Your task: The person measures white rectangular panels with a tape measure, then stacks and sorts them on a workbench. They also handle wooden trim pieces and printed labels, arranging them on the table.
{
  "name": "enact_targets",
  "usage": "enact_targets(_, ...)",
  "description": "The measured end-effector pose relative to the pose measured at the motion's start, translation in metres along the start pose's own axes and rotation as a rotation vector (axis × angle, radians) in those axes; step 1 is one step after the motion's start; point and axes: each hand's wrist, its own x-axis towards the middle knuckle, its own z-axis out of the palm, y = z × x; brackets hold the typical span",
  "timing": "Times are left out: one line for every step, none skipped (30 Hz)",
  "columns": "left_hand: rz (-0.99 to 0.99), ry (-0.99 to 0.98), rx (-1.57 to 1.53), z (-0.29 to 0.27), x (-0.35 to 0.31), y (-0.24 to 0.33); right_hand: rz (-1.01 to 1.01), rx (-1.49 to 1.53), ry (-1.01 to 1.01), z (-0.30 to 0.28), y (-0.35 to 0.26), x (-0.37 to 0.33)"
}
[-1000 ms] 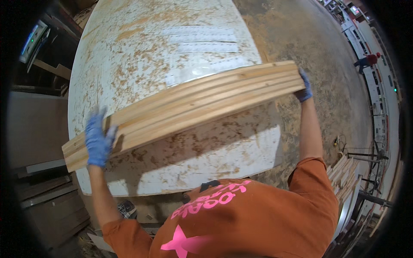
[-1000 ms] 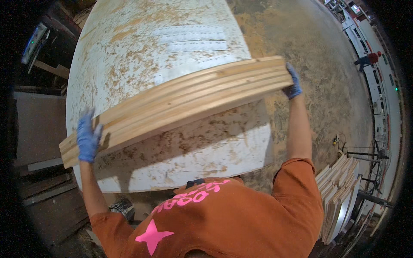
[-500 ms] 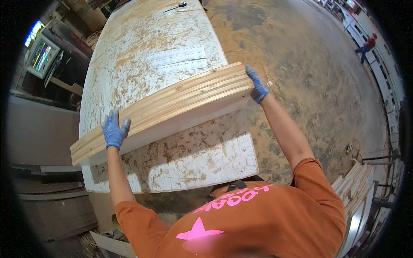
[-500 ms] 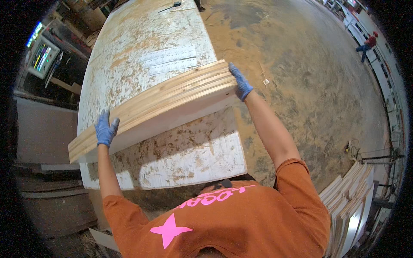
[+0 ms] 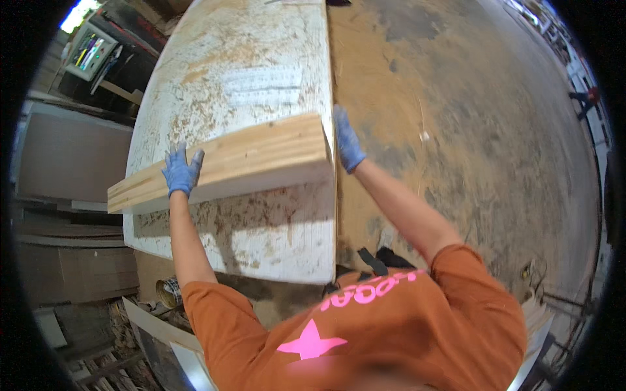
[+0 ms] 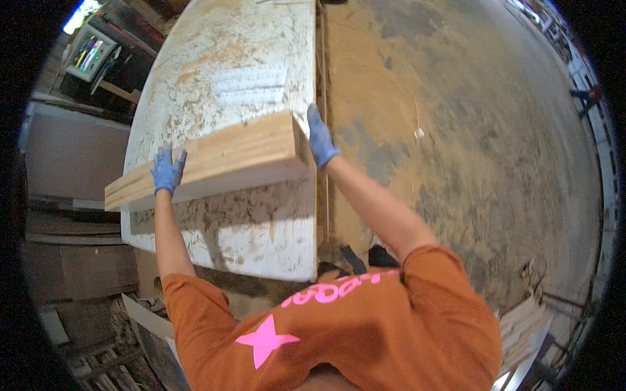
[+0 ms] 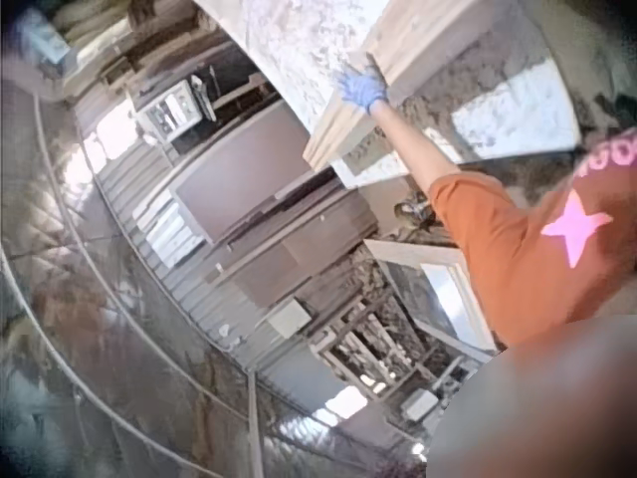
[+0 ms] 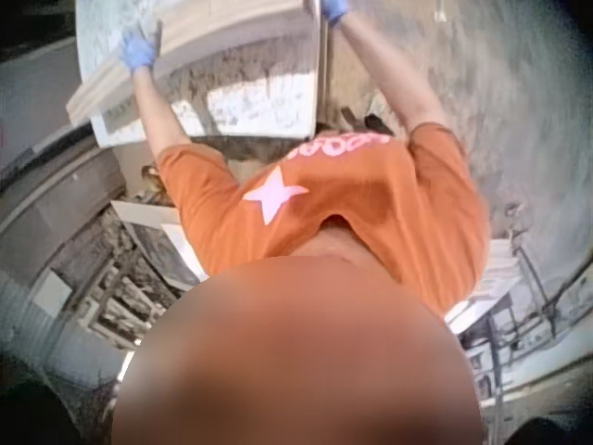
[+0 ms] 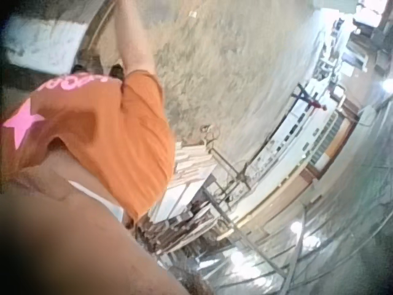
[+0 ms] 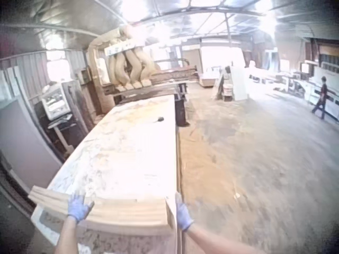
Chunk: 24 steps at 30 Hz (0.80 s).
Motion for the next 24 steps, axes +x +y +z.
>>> enact_targets(0.027,0.029,-0.005,-0.008,0.021,0.022,-0.058,-0.189,0.187,-0.019,0.020,0.024)
enact_targets(0.041,0.030,0.005,-0.009,0.032,0.034,-0.085,-0.365,0.386,-0.028,0.041,0.036)
enact_targets(0.006,0.000,0.040,-0.005,0.018,0.014,0.007,-0.414,0.326,-0.017,0.042,0.024)
enact_targets(-0.021,-0.021,0.055,0.000,0.006,0.003,0.101,-0.304,0.276,-0.008,0.035,0.015)
enact_targets(-0.042,-0.026,0.077,0.001,0.002,-0.001,0.181,-0.199,0.231,-0.001,0.022,0.013)
enact_targets(-0.043,-0.023,0.069,0.001,-0.001,-0.001,0.256,-0.091,0.195,0.000,0.016,0.013)
enact_targets(-0.031,-0.015,0.058,0.001,0.002,0.005,0.150,-0.108,0.364,-0.016,0.019,0.018)
enact_targets(-0.020,-0.007,0.048,0.001,0.004,0.009,0.214,0.220,0.159,-0.035,0.017,0.031)
enact_targets(-0.007,0.016,0.049,0.003,0.004,0.011,0.136,0.009,0.243,-0.024,0.027,0.035)
enact_targets(-0.001,0.023,0.060,0.006,0.003,0.010,0.065,-0.194,0.333,-0.013,0.044,0.032)
enact_targets(0.006,0.030,0.071,0.008,0.003,0.009,0.184,-0.199,0.389,-0.026,0.044,0.040)
enact_targets(0.010,0.043,0.075,0.009,0.003,0.009,0.115,-0.193,0.377,-0.031,0.045,0.043)
enact_targets(0.021,0.053,0.057,0.009,0.003,0.010,0.045,-0.187,0.366,-0.037,0.047,0.045)
enact_targets(0.033,0.063,0.038,0.010,0.004,0.011,-0.024,-0.181,0.354,-0.043,0.047,0.047)
enact_targets(0.035,0.082,0.023,0.007,0.007,0.011,0.108,0.061,0.285,-0.050,0.033,0.053)
enact_targets(0.030,0.087,0.034,0.009,0.006,0.006,0.243,0.300,0.214,-0.051,0.019,0.060)
enact_targets(0.025,0.092,0.046,0.014,0.003,0.000,0.117,-0.030,0.239,-0.041,0.033,0.064)
enact_targets(0.034,0.079,0.070,0.012,-0.002,-0.001,-0.006,-0.344,0.275,-0.030,0.051,0.058)
enact_targets(0.052,0.102,0.027,0.013,0.000,0.003,0.109,-0.076,0.371,-0.024,0.037,0.060)
enact_targets(0.063,0.101,0.016,0.012,0.002,0.003,0.129,-0.278,0.254,-0.041,0.053,0.064)
enact_targets(0.049,0.097,0.007,0.012,-0.004,-0.001,0.142,-0.309,0.221,-0.033,0.043,0.057)
enact_targets(0.039,0.099,-0.015,0.014,-0.007,-0.002,0.146,-0.351,0.191,-0.027,0.027,0.051)
enact_targets(0.026,0.102,-0.029,0.014,-0.009,-0.005,0.095,-0.461,0.156,-0.038,0.031,0.052)
enact_targets(0.029,0.100,-0.023,0.013,-0.008,-0.002,0.039,-0.579,0.115,-0.054,0.033,0.054)
